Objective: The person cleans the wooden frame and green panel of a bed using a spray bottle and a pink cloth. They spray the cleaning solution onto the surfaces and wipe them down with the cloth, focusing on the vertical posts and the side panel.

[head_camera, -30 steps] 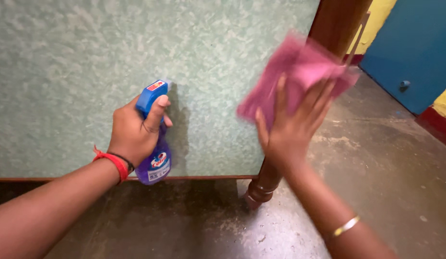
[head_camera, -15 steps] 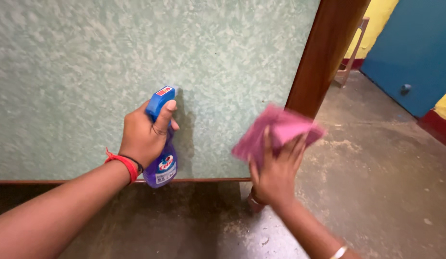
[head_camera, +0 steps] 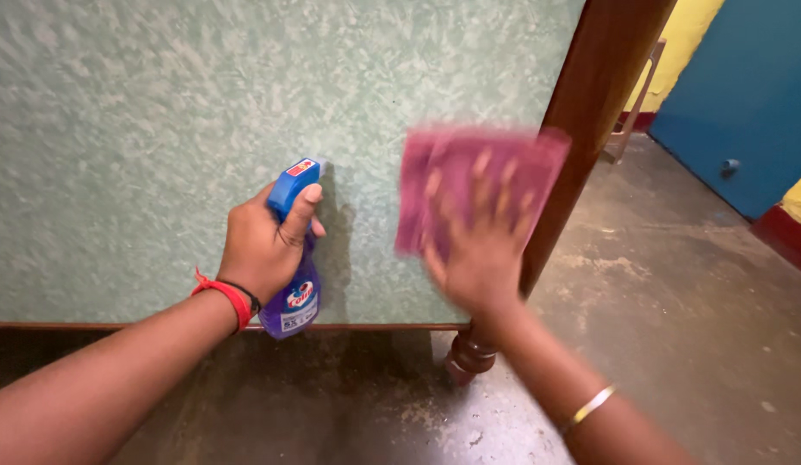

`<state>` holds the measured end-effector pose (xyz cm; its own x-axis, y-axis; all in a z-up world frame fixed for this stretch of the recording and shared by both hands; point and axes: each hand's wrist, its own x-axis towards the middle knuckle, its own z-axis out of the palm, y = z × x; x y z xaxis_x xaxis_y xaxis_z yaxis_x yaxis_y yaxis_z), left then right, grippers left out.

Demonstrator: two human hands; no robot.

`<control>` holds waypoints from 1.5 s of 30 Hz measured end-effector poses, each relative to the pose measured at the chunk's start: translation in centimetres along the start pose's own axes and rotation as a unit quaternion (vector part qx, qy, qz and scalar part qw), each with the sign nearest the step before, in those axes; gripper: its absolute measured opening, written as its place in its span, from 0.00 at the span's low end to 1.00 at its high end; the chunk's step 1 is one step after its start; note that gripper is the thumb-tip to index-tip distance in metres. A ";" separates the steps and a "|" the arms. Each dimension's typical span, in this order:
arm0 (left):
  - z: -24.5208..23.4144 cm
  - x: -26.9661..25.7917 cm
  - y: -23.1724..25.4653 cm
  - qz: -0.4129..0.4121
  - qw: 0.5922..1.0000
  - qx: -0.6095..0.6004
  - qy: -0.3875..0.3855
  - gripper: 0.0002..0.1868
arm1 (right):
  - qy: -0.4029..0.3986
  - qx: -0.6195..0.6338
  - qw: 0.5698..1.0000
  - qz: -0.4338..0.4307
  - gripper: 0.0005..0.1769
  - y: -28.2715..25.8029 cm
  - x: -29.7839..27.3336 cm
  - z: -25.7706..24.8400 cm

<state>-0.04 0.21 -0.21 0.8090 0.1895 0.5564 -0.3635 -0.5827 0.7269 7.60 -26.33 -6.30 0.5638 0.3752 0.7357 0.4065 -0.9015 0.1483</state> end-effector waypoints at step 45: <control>0.6 -0.9 -1.0 -0.001 1.000 0.015 0.026 0.29 | 0.187 0.064 0.976 -0.093 0.37 -0.1 11.3 -8.8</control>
<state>-0.08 0.11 -1.68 0.7837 0.2316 0.5763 -0.3471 -0.6061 0.7157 7.66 -23.92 7.81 0.1795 0.4039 0.8970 0.5763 -0.7821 0.2368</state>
